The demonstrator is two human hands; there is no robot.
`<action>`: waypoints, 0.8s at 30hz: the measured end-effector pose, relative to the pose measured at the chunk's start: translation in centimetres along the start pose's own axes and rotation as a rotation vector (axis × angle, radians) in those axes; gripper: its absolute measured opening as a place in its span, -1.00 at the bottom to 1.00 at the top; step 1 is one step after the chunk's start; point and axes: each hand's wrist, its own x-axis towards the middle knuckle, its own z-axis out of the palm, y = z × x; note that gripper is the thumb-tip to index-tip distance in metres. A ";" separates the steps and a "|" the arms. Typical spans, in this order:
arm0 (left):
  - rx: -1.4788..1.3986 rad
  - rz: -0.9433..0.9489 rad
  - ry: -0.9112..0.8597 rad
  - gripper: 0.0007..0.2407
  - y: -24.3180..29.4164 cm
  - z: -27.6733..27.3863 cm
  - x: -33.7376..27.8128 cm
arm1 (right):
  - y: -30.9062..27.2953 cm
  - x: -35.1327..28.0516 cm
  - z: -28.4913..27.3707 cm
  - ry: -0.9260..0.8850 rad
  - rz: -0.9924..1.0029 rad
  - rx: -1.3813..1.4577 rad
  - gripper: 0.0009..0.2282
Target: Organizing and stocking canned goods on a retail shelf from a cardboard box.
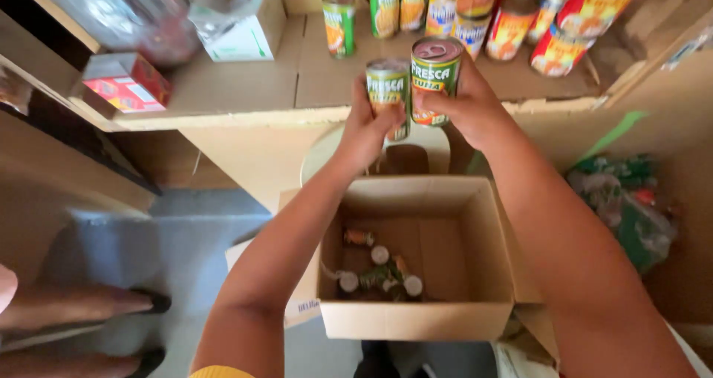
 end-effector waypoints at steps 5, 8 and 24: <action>0.269 0.217 0.049 -0.30 2.2 -0.2 6.0 | 2.6 5.4 -2.9 0.017 -0.087 -0.134 -0.40; 0.468 0.362 0.090 -0.31 -1.4 -2.3 7.5 | 6.1 6.8 -5.4 0.079 -0.112 -0.178 -0.42; 1.098 0.153 0.319 -0.16 -2.6 -2.0 8.1 | 7.0 4.8 -4.5 0.353 -0.307 -0.192 -0.39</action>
